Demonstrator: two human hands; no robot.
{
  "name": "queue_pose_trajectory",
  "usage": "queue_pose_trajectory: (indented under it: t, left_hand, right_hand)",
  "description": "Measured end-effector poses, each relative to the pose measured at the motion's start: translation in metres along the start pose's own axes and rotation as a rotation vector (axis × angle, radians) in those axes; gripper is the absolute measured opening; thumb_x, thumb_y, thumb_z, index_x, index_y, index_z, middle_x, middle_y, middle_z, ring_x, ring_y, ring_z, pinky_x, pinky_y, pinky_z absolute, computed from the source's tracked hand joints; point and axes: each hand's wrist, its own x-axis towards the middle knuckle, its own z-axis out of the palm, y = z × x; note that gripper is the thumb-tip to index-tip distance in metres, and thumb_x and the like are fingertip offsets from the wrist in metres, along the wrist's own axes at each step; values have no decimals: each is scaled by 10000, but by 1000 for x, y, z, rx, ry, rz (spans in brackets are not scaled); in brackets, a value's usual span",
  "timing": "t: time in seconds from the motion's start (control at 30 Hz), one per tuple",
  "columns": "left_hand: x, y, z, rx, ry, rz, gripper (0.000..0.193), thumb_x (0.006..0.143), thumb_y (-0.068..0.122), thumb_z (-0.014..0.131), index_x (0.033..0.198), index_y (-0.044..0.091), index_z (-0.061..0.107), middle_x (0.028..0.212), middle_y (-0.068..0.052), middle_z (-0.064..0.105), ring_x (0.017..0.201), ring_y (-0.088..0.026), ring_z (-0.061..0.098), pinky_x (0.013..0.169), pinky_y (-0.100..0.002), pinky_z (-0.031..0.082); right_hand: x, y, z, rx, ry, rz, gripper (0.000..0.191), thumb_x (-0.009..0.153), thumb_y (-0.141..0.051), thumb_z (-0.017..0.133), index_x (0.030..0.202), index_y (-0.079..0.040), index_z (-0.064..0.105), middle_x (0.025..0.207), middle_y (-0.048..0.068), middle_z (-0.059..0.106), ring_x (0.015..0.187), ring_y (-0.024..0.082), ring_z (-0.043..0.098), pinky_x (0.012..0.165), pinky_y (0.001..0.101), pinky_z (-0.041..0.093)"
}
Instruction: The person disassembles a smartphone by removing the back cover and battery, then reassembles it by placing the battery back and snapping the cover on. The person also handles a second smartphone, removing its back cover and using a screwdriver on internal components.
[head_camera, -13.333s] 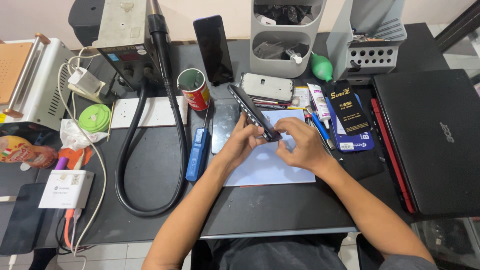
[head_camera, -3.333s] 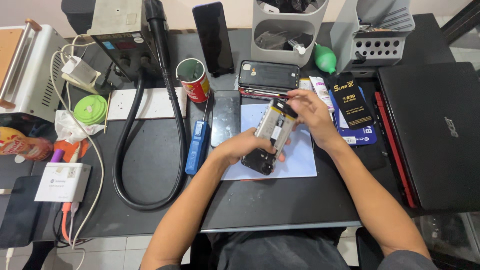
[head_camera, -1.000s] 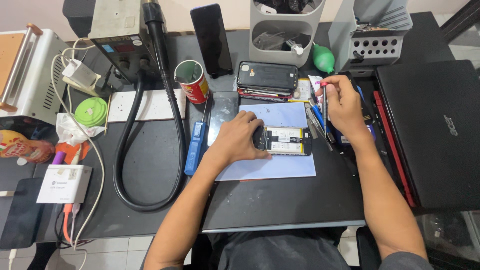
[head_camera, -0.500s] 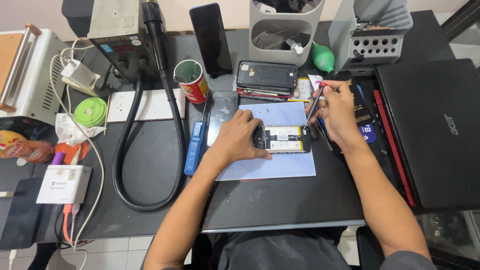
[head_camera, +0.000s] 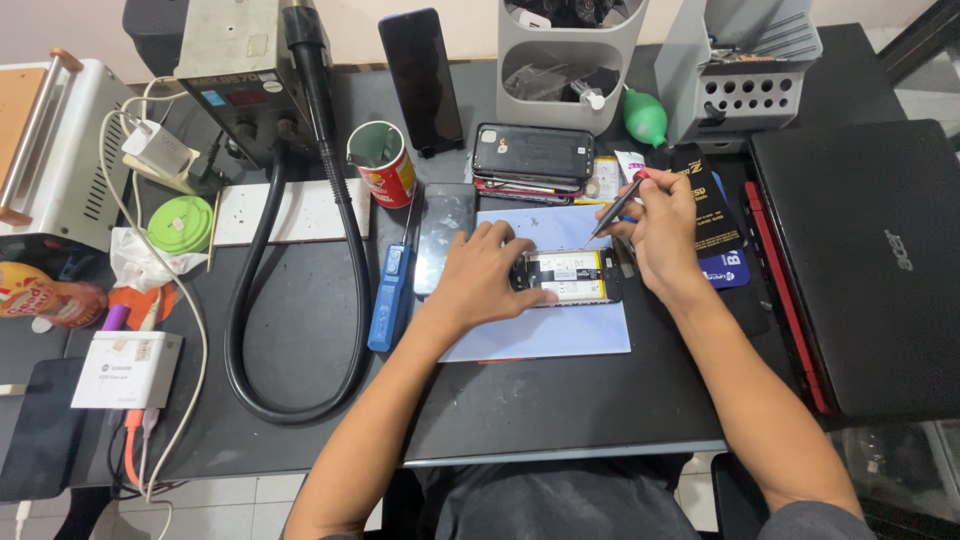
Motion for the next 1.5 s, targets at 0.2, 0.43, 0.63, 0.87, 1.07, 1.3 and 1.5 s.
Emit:
queue_pose_trajectory:
  t: [0.2, 0.43, 0.63, 0.87, 1.07, 1.3, 1.5]
  left_hand:
    - [1, 15, 19, -215, 174, -26, 233, 916, 327, 727, 947, 98, 758, 811, -32, 678, 827, -238, 623, 770, -409, 411]
    - [3, 11, 20, -302, 253, -23, 129, 934, 189, 699, 888, 72, 729, 785, -43, 681, 737, -238, 615, 715, -394, 416]
    - [0, 4, 34, -500, 244, -108, 155, 953, 194, 695, 949, 42, 722, 824, -40, 673, 697, -177, 607, 661, -325, 469]
    - [7, -23, 43, -1213, -19, -572, 224, 944, 198, 697, 1009, -8, 758, 791, -14, 654, 655, -54, 544, 522, -212, 367]
    - [9, -29, 40, -1321, 40, -598, 247, 930, 212, 696, 972, -27, 742, 774, -32, 675, 624, -62, 566, 479, -211, 374]
    - [8, -25, 36, -1214, 85, -530, 287, 913, 243, 766, 1018, -24, 761, 824, -45, 703, 662, -58, 595, 523, -206, 410]
    - [8, -22, 36, -1176, -15, -512, 318, 932, 276, 721, 1051, -18, 750, 847, -49, 716, 659, -73, 614, 510, -204, 419]
  right_hand:
    - [-12, 4, 16, -69, -29, -116, 163, 1130, -135, 402, 1232, -21, 345, 1084, 166, 554, 855, 309, 734, 650, 436, 658]
    - [-27, -1, 31, -37, -115, -151, 230, 1113, -142, 455, 1277, -54, 320, 1150, 185, 580, 950, 319, 737, 729, 454, 679]
    - [-35, -6, 40, -21, -234, -98, 517, 1032, -45, 599, 1379, -156, 232, 1182, 212, 618, 1001, 332, 723, 803, 456, 658]
    - [-44, -5, 48, 64, -282, -217, 516, 1075, -57, 593, 1393, -188, 208, 1214, 183, 601, 1091, 337, 717, 942, 501, 652]
    - [-49, -9, 52, 11, -246, -340, 485, 1106, -63, 582, 1404, -192, 222, 1221, 182, 603, 1082, 333, 716, 951, 514, 651]
    - [-51, -10, 51, 8, -246, -332, 493, 1097, -54, 587, 1399, -182, 219, 1219, 188, 609, 1075, 325, 720, 931, 509, 658]
    - [-52, -6, 54, -93, -265, -411, 488, 1110, -46, 576, 1406, -172, 210, 1218, 209, 614, 1085, 325, 722, 935, 500, 668]
